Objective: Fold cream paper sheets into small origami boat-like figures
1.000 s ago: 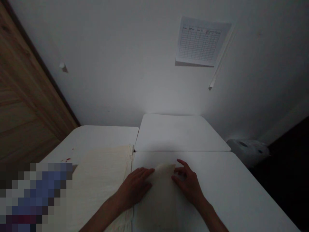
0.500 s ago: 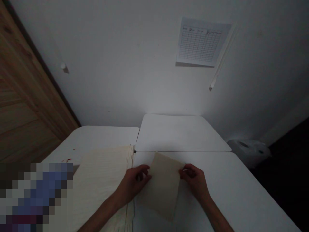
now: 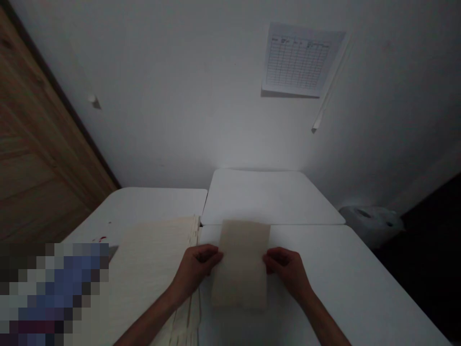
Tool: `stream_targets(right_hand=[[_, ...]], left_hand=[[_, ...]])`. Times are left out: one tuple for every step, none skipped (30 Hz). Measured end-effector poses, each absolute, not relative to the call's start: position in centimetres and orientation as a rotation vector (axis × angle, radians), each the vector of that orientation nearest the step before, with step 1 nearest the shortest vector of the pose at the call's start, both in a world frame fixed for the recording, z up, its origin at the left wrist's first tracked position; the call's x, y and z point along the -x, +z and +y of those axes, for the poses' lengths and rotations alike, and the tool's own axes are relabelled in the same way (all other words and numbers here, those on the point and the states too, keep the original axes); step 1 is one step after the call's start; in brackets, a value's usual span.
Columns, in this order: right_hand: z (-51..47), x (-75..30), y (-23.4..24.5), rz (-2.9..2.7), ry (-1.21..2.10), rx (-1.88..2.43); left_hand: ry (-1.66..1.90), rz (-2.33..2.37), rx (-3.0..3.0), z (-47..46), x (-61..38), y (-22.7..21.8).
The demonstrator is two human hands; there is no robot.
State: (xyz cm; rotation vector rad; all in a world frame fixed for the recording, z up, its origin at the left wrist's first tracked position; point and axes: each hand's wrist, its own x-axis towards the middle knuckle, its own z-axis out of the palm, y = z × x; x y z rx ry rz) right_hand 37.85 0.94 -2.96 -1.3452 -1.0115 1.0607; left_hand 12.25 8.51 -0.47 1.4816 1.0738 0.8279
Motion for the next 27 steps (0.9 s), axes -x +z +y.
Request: stream_targets(right_hand=[[0.9,-37.9,-2.9,-1.012,1.06,1.343],[0.9,-37.9,-2.9,-1.012,1.06,1.343],[1.0,-37.9,-2.8,-1.013,1.061,1.343],[0.9,-37.9,-2.7,-1.014,1.063,1.343],[0.9,-37.9,-2.6,-1.016,1.066,1.343],[0.9,-37.9,-2.6,-1.019,1.069,1.342],[0.9,-37.9,-2.5,-1.02,1.072,1.341],[0.9,-37.8,-2.4,-1.02,1.075,1.341],[0.9,-37.8,-2.3,-1.019,1.077,1.345],[0.9,-37.8,-2.2,-1.018,1.08,1.351],[0.8,-37.7,-2.1,-1.017,1.083,1.361],[0.8,-37.7,-2.0,-1.017,1.086,1.369],[0.8,-37.7,-1.9,-1.019,1.09,1.375],[0.7,-37.7,-1.8,-1.023,1.096,1.376],[0.7,-37.8,-1.7,-1.03,1.104,1.369],[0.7,-37.9,-1.7,-1.04,1.116,1.35],[0.7,-38.0,-1.6,-1.052,1.13,1.323],[0.7,-38.2,-1.5,-1.062,1.142,1.293],[0.6,-38.4,-1.5,-1.071,1.156,1.264],[0.6,-38.6,-1.3,-1.08,1.174,1.237],[0.6,-38.7,-1.2,-1.09,1.197,1.214],[0.5,-38.8,-1.0,-1.101,1.225,1.197],[0.4,-38.8,-0.7,-1.119,1.264,1.181],[0.3,-38.7,-0.5,-1.144,1.31,1.163],[0.2,-38.5,-0.3,-1.172,1.36,1.146],[0.0,-38.2,-0.1,-1.209,1.408,1.134],[-0.2,-37.9,0.1,-1.249,1.444,1.132]], left_hand=[[0.827,1.062,-1.47,8.5,-12.3,-0.5],[0.825,1.049,-1.459,8.5,-12.2,-0.5],[0.824,1.036,-1.45,8.5,-12.2,-0.4],[0.825,1.024,-1.44,8.5,-12.2,-0.5],[0.828,1.011,-1.428,8.5,-12.2,-0.5],[0.834,1.001,-1.416,8.5,-12.1,-0.5],[0.841,0.991,-1.404,8.5,-12.0,-0.6],[0.848,0.982,-1.392,8.5,-12.0,-0.6],[0.853,0.973,-1.383,8.4,-11.9,-0.7],[0.856,0.963,-1.377,8.4,-11.8,-0.8],[0.854,0.953,-1.375,8.4,-11.8,-0.8],[0.849,0.943,-1.376,8.4,-11.7,-0.9],[0.842,0.935,-1.38,8.4,-11.6,-0.9],[0.836,0.93,-1.386,8.4,-11.6,-0.9],[0.831,0.928,-1.391,8.5,-11.5,-1.0],[0.828,0.926,-1.398,8.5,-11.5,-0.9],[0.827,0.925,-1.406,8.5,-11.5,-0.9],[0.825,0.923,-1.416,8.4,-11.5,-0.8],[0.821,0.919,-1.428,8.4,-11.5,-0.6],[0.815,0.914,-1.437,8.3,-11.5,-0.3],[0.801,0.903,-1.456,8.1,-11.6,0.0],[0.785,0.886,-1.487,7.9,-11.7,0.3],[0.767,0.863,-1.529,7.7,-11.8,0.7],[0.739,0.824,-1.609,7.4,-12.0,1.1],[0.721,0.79,-1.692,7.1,-12.1,1.4],[0.704,0.769,-1.768,6.9,-12.2,1.7],[0.691,0.752,-1.835,6.6,-12.4,1.9]])
